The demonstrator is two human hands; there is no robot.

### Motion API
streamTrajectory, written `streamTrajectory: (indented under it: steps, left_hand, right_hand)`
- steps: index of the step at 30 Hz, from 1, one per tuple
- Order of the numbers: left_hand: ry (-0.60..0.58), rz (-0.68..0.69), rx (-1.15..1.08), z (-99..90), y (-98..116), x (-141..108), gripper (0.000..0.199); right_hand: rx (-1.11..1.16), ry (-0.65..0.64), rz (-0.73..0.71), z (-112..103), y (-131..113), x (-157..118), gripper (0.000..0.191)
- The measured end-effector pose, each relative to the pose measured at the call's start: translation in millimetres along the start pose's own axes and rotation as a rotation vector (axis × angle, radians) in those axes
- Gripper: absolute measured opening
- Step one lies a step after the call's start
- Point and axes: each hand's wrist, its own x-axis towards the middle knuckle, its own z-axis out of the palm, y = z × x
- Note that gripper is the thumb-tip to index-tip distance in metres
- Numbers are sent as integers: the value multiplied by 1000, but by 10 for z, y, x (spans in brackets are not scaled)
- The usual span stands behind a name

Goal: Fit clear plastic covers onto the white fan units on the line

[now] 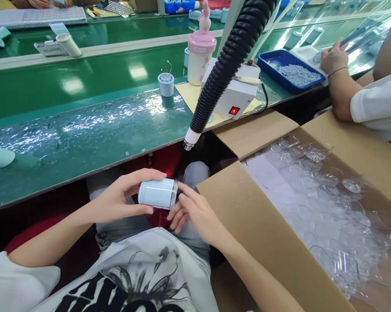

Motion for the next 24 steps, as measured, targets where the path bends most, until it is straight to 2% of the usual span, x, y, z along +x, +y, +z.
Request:
streamTrajectory:
  steps: [2,4,6,8,10,13,15,18,21,24]
  left_hand:
    - [7,-90,-76,17,44,-32,59]
    - [-3,-130,-126,26,74,-53,57]
    - [-21,-152,-160,28,83,-63,56]
    - [-47,-169,-192,23,75,-68,57]
    - [-72,-147,-200,11,63,-73,65]
    - [-116,-70,-189,-13,49,-84,76]
    - [-144,-67,-240,-24,41,-94,73]
    - [-163,-113,-341,-21,19,-106,70]
    - [-178,-158,-368,15,-35,-101,72]
    - [-186,-193,-408,77,-127,-79,73]
  right_hand:
    - [-318,162,-325,-20,38,-23,53]
    - [-602,242,-678,-49,54,-29,64]
    - [-768,199,-951,-79,52,-22,71]
    - [-808,123,-1070,-95,42,-13,68]
    - [-715,81,-1015,-91,37,-12,59]
    - [-370,72,-741,-57,49,-27,48]
    - [-192,82,-601,-37,64,-41,43]
    - [-217,97,-560,-44,78,-61,39]
    - [-325,116,-564,-80,75,-64,36]
    - [-328,137,-520,-82,65,-39,34]
